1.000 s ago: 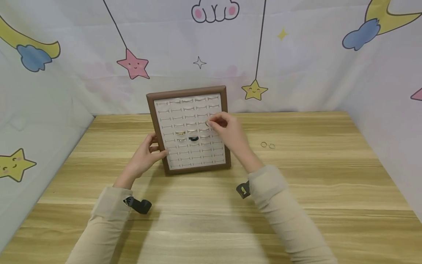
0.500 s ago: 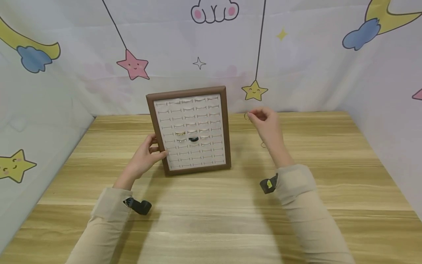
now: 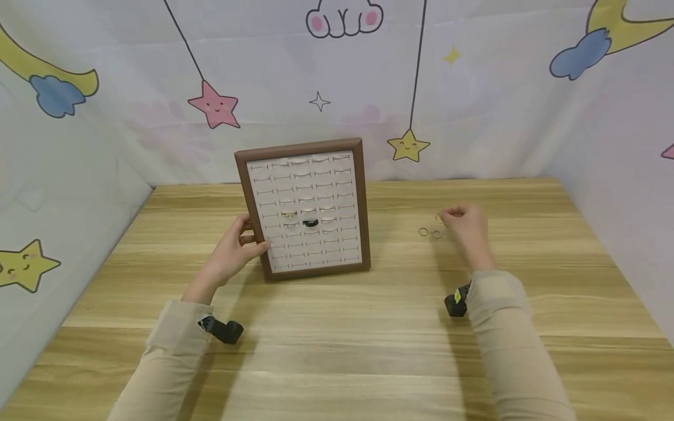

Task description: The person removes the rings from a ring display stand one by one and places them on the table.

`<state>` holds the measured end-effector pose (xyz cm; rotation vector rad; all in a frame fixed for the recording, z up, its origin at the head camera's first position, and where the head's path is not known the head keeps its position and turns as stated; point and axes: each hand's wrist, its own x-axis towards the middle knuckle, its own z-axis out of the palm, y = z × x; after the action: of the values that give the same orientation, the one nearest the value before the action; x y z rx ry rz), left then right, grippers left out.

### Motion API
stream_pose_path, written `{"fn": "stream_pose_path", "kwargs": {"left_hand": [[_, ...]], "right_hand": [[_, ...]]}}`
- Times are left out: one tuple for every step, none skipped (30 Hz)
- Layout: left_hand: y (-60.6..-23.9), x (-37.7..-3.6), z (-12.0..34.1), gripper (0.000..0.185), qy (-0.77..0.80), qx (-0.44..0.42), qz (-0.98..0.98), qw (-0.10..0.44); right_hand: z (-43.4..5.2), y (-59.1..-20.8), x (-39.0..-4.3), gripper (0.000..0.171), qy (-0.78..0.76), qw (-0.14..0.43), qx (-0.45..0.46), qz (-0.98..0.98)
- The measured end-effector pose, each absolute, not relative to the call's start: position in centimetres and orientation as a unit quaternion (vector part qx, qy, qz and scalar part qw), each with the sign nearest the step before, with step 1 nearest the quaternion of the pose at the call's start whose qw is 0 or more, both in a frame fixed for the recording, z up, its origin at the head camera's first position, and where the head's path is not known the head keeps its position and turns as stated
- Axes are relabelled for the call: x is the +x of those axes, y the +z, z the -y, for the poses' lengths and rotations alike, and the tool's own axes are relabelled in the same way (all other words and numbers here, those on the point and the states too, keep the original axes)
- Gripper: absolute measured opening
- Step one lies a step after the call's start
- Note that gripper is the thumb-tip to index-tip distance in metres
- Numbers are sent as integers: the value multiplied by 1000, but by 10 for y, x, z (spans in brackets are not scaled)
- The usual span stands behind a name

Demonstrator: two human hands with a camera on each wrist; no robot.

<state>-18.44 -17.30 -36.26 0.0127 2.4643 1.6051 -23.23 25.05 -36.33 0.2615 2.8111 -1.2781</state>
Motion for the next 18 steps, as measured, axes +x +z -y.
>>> {"fn": "stream_pose_path", "kwargs": {"left_hand": [[-363, -184, 173, 74, 544, 5, -833, 100], [-363, -184, 173, 74, 545, 5, -833, 100], [-363, -184, 173, 74, 546, 5, -832, 100], [-362, -184, 173, 74, 547, 3, -831, 100], [-363, -184, 173, 74, 546, 4, -832, 100], [-363, -184, 173, 74, 547, 3, -831, 100], [-363, -184, 173, 74, 547, 3, -831, 100], [-363, -184, 173, 74, 548, 3, -831, 99], [-363, -184, 172, 74, 549, 3, -830, 99], [-363, -184, 172, 74, 550, 2, -829, 99], [-363, -184, 172, 74, 551, 1, -829, 98], [-362, -184, 172, 74, 553, -1, -827, 98], [-362, -184, 172, 74, 553, -1, -827, 98], [-362, -184, 172, 74, 553, -2, -827, 98], [-362, -184, 172, 74, 553, -2, -827, 98], [-362, -184, 172, 75, 552, -2, -828, 98], [-362, -184, 172, 75, 552, -2, -828, 98], [-362, -184, 172, 75, 551, -2, -829, 99]], "right_hand": [[-253, -366, -232, 39, -405, 25, 85, -910], [-255, -368, -231, 38, -399, 25, 86, -913], [-257, -371, -230, 37, -394, 27, 87, -914], [-259, -373, -229, 36, -389, 29, 87, -917], [-261, -375, -229, 35, -390, 32, 91, -916], [-262, -376, -228, 34, -396, 38, 93, -913], [-263, -377, -227, 34, -396, 44, 95, -912], [-264, -379, -227, 34, -397, 49, 99, -911], [-265, -380, -227, 34, -399, 54, 102, -910], [-266, -380, -228, 34, -400, 58, 105, -909], [-267, -381, -228, 34, -400, 62, 108, -908], [-268, -382, -229, 34, -397, 64, 106, -910], [-269, -382, -230, 34, -393, 63, 105, -911], [-269, -383, -230, 33, -391, 64, 103, -912], [-270, -383, -231, 33, -388, 65, 102, -914], [-270, -384, -231, 33, -387, 65, 101, -914], [-271, -384, -232, 33, -385, 65, 100, -915], [-271, -385, -232, 33, -386, 66, 99, -915]]}}
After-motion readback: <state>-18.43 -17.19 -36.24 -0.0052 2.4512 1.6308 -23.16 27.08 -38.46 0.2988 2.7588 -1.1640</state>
